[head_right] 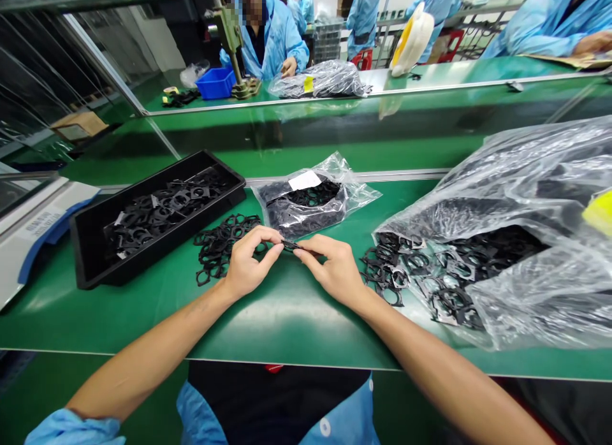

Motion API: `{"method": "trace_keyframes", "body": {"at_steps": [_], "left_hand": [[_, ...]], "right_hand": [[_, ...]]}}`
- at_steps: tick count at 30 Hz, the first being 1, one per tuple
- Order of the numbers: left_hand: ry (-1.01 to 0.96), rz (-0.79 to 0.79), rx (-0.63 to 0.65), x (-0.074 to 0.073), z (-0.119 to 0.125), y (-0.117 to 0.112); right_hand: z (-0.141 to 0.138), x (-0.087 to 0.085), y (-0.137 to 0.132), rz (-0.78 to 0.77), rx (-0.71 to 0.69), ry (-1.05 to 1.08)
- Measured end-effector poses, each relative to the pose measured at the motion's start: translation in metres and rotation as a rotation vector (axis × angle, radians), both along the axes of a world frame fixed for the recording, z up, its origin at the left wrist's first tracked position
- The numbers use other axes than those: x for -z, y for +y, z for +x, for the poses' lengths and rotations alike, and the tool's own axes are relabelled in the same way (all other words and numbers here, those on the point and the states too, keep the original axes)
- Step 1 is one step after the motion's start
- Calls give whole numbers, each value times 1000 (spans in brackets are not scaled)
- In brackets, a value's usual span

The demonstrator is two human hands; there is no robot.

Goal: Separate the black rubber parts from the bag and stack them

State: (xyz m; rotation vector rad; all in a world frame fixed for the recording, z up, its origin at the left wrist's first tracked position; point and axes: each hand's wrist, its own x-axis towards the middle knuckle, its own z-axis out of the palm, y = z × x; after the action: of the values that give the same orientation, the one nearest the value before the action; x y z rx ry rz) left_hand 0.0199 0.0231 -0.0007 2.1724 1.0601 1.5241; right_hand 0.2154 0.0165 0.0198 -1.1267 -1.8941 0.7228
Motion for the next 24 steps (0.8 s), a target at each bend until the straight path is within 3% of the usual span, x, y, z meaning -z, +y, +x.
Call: {"method": "trace_keyframes", "body": {"at_steps": [19, 22, 24], "left_hand": [[-70, -49, 43, -4, 0, 0], [-49, -45, 49, -3, 0, -1], [-33, -55, 55, -2, 0, -1]], "right_hand": [[-1, 0, 0, 43, 0, 8], [-1, -2, 1, -33, 11, 58], [-2, -3, 2, -170, -8, 132]]}}
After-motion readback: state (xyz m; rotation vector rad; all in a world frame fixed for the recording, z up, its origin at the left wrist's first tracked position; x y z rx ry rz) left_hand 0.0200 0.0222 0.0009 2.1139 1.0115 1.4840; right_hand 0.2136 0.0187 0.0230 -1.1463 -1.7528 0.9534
